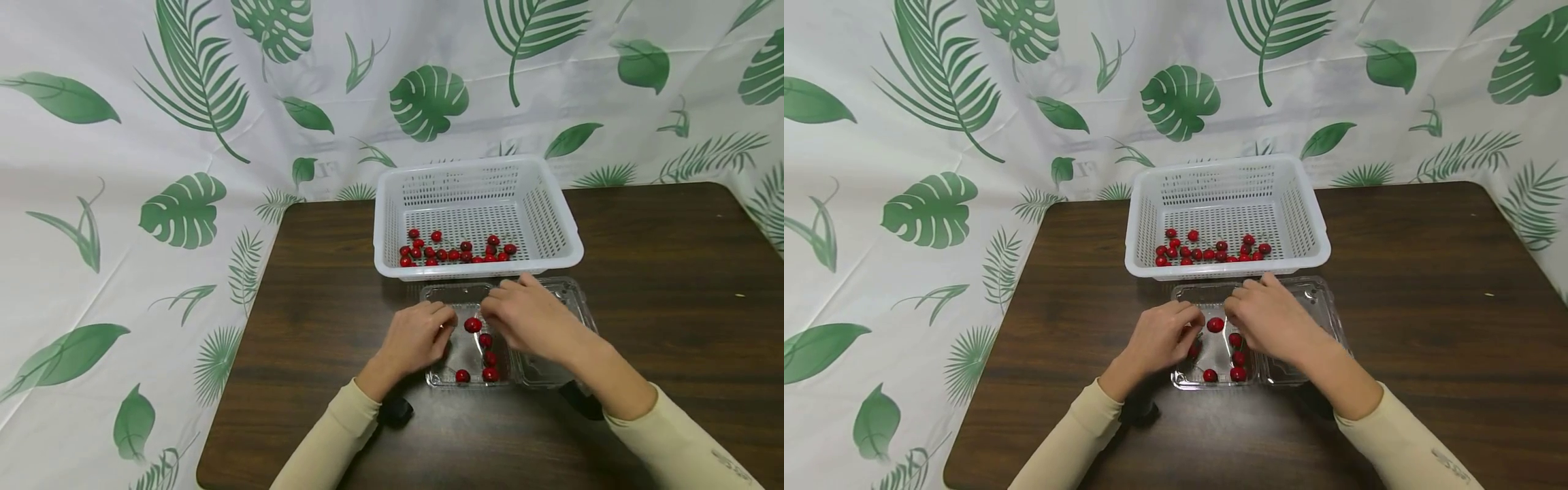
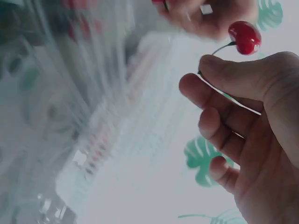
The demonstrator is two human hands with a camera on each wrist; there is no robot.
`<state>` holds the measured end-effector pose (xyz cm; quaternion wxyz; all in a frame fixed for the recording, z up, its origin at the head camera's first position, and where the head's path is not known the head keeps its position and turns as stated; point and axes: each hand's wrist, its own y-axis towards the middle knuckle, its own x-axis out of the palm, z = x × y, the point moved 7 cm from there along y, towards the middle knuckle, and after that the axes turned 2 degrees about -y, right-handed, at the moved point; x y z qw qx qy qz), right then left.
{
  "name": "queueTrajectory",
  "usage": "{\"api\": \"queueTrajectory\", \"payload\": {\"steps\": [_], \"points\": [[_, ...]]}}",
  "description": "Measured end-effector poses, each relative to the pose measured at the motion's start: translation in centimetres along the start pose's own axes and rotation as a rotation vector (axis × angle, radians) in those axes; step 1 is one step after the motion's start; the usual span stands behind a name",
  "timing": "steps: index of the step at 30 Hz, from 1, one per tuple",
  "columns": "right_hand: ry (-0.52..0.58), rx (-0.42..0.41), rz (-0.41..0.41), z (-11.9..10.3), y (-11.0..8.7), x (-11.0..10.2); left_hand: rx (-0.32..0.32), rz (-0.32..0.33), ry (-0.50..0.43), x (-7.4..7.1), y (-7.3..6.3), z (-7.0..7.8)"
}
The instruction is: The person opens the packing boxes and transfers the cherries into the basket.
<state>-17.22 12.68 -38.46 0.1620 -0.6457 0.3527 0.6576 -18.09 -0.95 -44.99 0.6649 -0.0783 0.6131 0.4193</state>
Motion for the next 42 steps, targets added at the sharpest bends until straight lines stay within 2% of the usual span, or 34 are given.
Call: {"api": "queueTrajectory", "payload": {"steps": [5,12,15,19,27,30,33,36,40,42], "points": [[-0.001,0.069,0.099,2.6,0.6,-1.8,0.003,0.003,-0.002,-0.1,-0.1,0.0],[-0.060,0.208,0.273,6.1,1.2,-2.4,0.027,0.017,-0.029,-0.1,-0.4,0.1],[-0.075,0.274,0.305,7.2,1.3,-2.1,0.034,0.019,-0.033,0.0,-0.4,0.1],[-0.072,0.314,0.313,8.0,1.4,-1.6,0.043,0.024,-0.036,0.1,-0.5,0.1],[-0.072,0.308,0.276,7.9,1.6,-0.9,0.044,0.031,-0.028,0.0,-0.4,0.1],[-0.077,0.249,0.321,7.1,1.5,-1.1,0.042,0.033,-0.030,0.0,-0.4,0.1],[-0.058,0.140,0.349,5.5,1.4,-1.2,0.039,0.036,-0.035,-0.1,-0.3,0.1],[-0.008,0.024,0.247,3.4,1.4,-0.4,0.031,0.036,-0.036,-0.1,-0.3,0.0],[0.014,-0.063,-0.027,0.6,0.9,2.1,0.021,0.037,-0.025,-0.1,-0.3,-0.1],[-0.013,-0.082,-0.126,-0.6,0.4,3.4,0.021,0.039,-0.021,-0.1,-0.3,-0.1]]}}
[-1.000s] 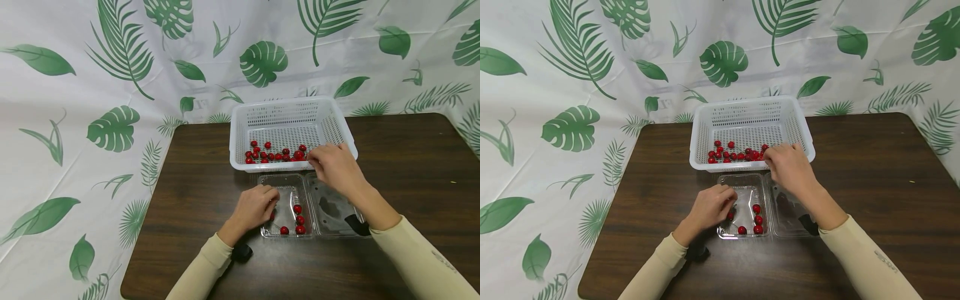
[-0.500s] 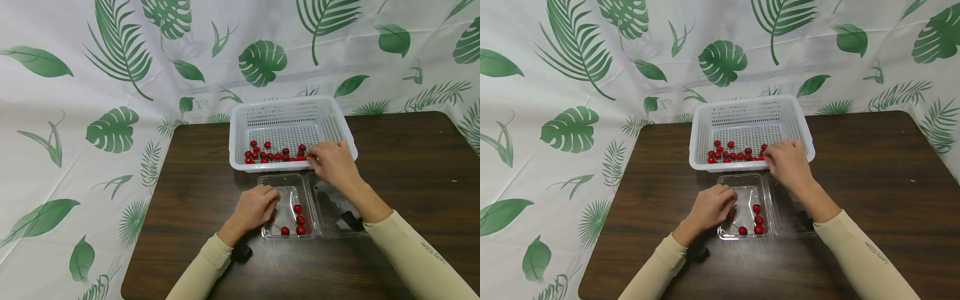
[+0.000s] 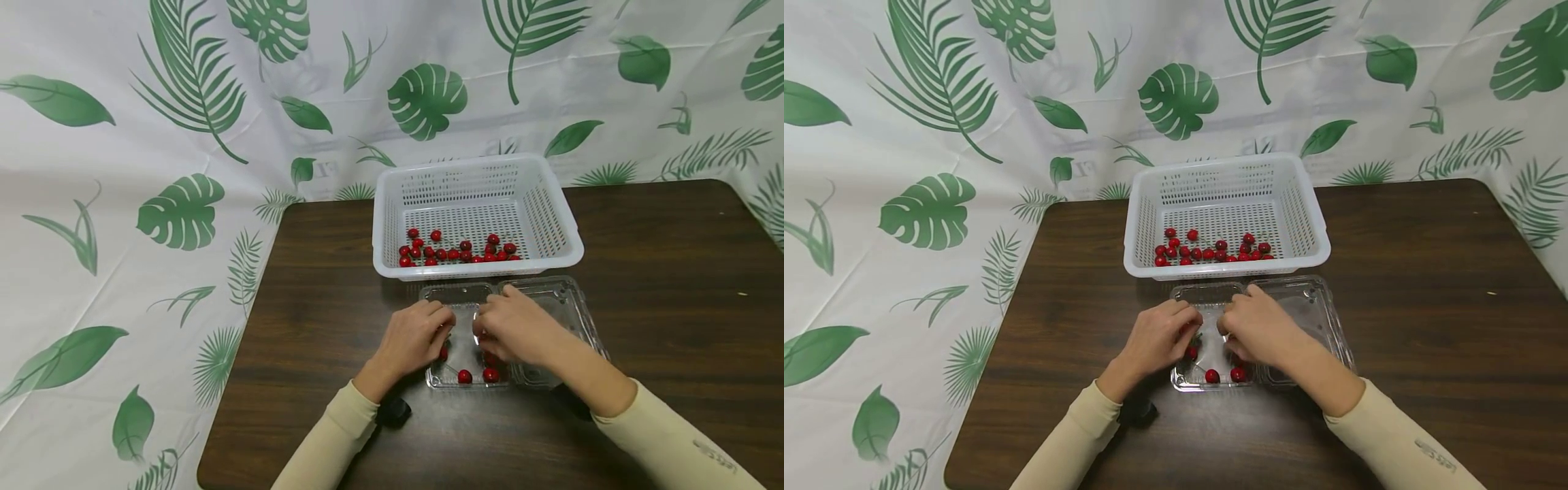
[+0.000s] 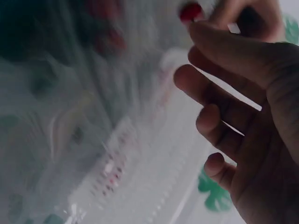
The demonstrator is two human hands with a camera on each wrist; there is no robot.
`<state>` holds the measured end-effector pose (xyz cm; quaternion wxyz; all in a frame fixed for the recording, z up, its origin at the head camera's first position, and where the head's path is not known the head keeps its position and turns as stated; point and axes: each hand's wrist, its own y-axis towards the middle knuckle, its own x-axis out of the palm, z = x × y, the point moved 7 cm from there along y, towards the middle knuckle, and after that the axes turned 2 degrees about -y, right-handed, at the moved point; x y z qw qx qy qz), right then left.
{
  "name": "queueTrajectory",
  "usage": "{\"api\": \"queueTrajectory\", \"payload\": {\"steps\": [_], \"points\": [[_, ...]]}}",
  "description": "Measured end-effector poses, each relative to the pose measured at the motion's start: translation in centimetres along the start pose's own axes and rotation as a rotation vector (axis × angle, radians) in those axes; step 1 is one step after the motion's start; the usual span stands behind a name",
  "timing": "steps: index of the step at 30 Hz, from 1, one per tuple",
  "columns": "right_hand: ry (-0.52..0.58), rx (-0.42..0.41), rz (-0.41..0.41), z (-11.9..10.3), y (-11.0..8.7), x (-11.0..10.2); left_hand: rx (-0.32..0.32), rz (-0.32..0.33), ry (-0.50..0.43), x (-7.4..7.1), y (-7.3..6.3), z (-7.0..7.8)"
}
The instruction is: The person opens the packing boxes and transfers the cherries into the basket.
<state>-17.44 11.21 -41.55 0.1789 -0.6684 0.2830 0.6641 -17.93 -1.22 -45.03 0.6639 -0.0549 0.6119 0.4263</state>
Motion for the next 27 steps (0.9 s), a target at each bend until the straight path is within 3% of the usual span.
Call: {"api": "queueTrajectory", "payload": {"steps": [3,6,19,27], "points": [[-0.052,-0.020,-0.070,-1.3,-0.4,1.4,0.001,0.002,0.002,0.0,0.1,0.0],[-0.101,-0.026,-0.079,-2.1,-0.7,2.2,-0.007,-0.005,0.004,0.1,0.0,0.0],[-0.201,-0.036,0.002,-2.8,-0.6,3.3,-0.005,-0.029,0.001,0.0,0.0,-0.2],[-0.220,-0.043,-0.005,-3.1,-0.3,3.6,0.008,-0.008,-0.003,-0.3,0.0,-0.1]]}}
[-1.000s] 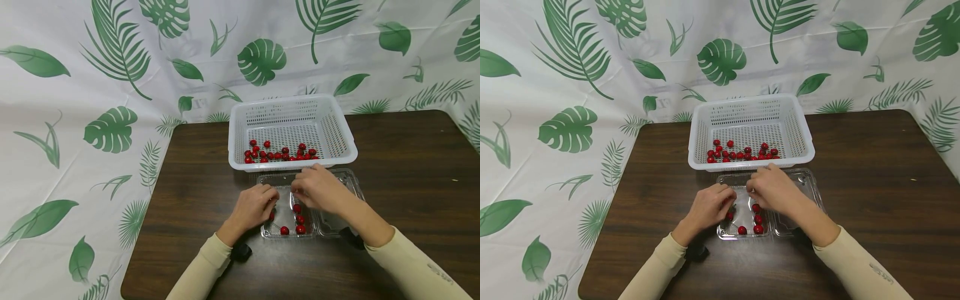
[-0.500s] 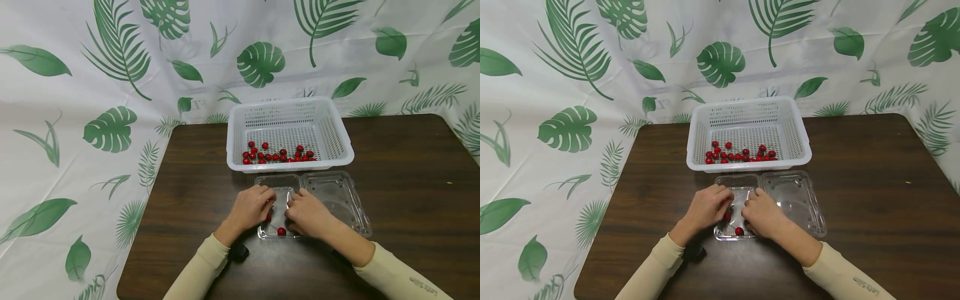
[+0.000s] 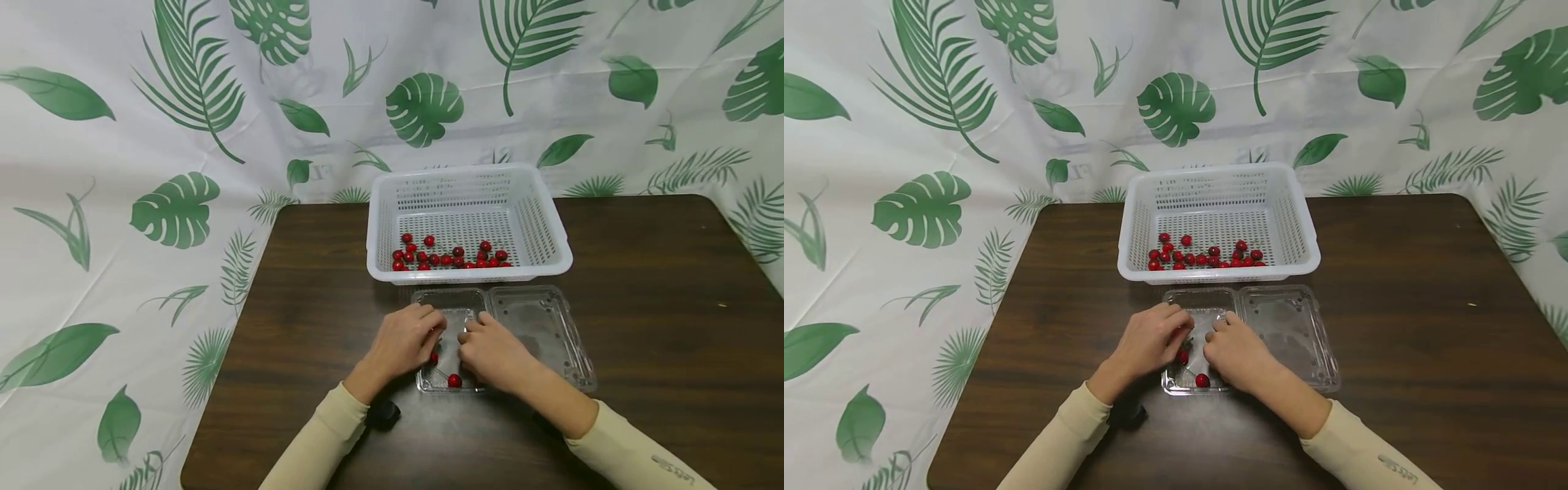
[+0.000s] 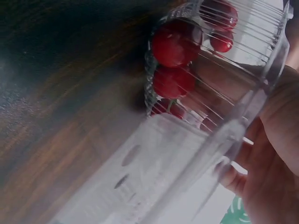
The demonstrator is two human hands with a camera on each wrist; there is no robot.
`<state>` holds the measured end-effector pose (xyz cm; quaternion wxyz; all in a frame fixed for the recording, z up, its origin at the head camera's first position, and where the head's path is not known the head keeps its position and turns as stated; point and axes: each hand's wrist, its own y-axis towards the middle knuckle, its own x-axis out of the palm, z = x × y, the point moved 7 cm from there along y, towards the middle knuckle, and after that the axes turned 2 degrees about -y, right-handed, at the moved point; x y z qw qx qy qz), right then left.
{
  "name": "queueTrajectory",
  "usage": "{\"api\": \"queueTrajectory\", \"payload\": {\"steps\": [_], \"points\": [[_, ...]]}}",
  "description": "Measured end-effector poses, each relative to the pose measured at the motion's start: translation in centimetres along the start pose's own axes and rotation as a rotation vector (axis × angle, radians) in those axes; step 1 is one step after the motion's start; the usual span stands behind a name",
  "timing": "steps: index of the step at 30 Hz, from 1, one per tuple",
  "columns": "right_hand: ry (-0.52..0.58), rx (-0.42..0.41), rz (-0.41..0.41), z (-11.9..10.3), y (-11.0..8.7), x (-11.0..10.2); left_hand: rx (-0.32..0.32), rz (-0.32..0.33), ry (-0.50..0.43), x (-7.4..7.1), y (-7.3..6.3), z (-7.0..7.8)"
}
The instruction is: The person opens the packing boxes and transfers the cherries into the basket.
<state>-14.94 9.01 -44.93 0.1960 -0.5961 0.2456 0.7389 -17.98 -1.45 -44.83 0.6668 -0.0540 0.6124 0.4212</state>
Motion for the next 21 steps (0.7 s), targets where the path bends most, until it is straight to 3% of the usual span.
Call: {"api": "queueTrajectory", "payload": {"steps": [9,21], "points": [[0.017,-0.007,0.083,-0.1,-0.3,0.2,-0.008,0.032,-0.053,-0.6,0.4,0.2],[-0.002,0.010,0.038,-0.9,-0.2,0.7,0.003,0.084,-0.086,-1.2,0.4,0.6]]}}
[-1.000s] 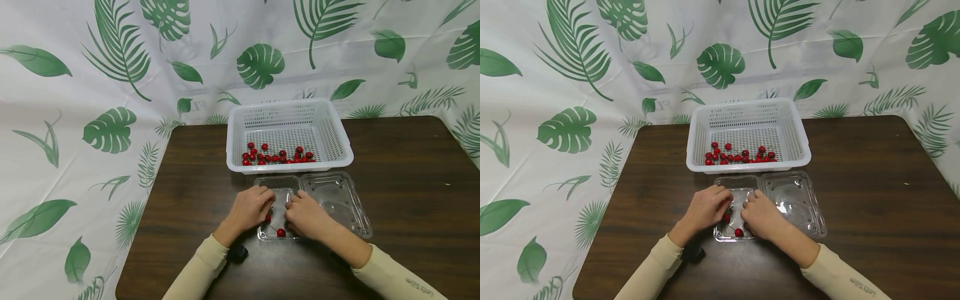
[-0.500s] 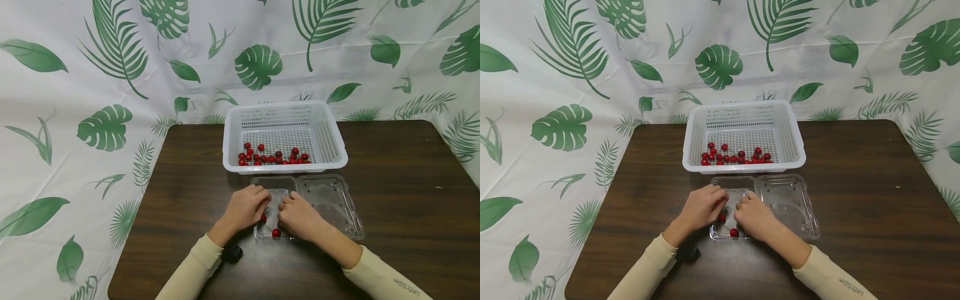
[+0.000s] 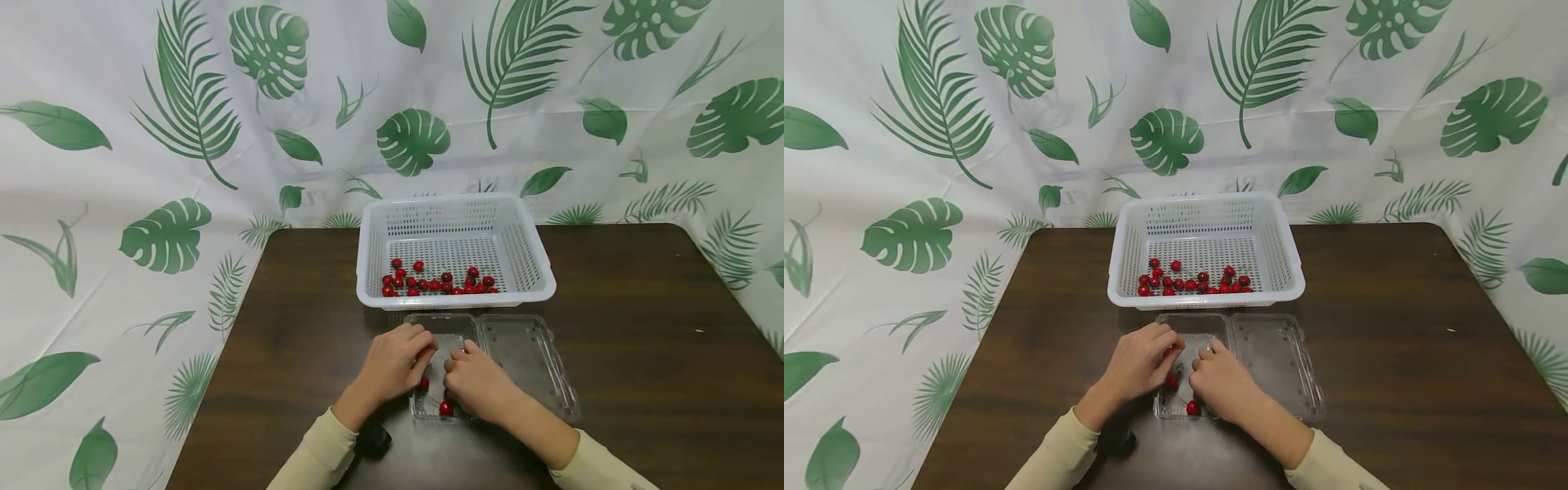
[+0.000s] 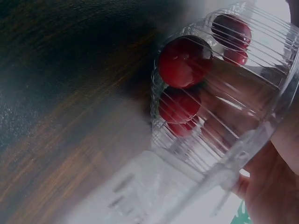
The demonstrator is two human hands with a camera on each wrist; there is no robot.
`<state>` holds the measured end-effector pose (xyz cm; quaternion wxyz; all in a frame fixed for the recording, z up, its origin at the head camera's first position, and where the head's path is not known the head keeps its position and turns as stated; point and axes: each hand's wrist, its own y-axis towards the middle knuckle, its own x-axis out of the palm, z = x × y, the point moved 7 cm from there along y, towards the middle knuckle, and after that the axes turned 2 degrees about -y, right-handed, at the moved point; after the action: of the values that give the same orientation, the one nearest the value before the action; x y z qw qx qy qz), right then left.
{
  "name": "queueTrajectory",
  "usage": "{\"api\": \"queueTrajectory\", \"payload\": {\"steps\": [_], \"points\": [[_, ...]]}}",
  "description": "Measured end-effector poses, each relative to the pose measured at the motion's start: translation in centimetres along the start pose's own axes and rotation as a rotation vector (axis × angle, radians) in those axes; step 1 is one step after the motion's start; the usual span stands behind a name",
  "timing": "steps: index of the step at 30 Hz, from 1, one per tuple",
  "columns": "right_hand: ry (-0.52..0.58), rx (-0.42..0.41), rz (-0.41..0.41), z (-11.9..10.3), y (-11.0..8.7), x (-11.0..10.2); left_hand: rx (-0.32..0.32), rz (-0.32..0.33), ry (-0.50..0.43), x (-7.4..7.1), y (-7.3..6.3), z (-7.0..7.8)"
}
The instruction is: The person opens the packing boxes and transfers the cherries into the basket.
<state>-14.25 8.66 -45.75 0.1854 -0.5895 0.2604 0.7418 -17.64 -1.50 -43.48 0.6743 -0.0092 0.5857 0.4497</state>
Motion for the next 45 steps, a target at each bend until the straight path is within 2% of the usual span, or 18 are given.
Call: {"api": "queueTrajectory", "payload": {"steps": [6,13,19,24,29,34,40,45], "points": [[0.001,-0.020,0.004,-1.3,-0.2,0.8,0.005,0.039,-0.006,-0.7,-0.9,0.5],[-0.002,-0.020,0.015,-2.2,-0.6,1.3,-0.006,0.150,-0.026,-1.8,-1.2,0.6],[0.043,0.008,0.000,-2.0,-0.8,1.1,-0.021,0.256,-0.035,-3.8,0.1,-0.3],[0.032,0.011,0.027,-1.2,-0.5,0.8,-0.052,0.297,-0.039,-5.7,2.2,-2.1],[0.034,0.015,0.049,-0.5,-0.2,0.4,-0.111,0.314,-0.001,-6.7,3.9,-4.4],[0.047,0.020,0.021,0.0,0.2,0.4,-0.138,0.316,0.045,-6.8,4.8,-6.2],[0.057,0.034,0.020,0.4,0.3,0.7,-0.169,0.271,0.095,-5.7,4.9,-7.5],[0.067,0.029,0.047,-0.2,0.1,0.7,-0.194,0.252,0.121,-5.5,4.0,-7.1]]}}
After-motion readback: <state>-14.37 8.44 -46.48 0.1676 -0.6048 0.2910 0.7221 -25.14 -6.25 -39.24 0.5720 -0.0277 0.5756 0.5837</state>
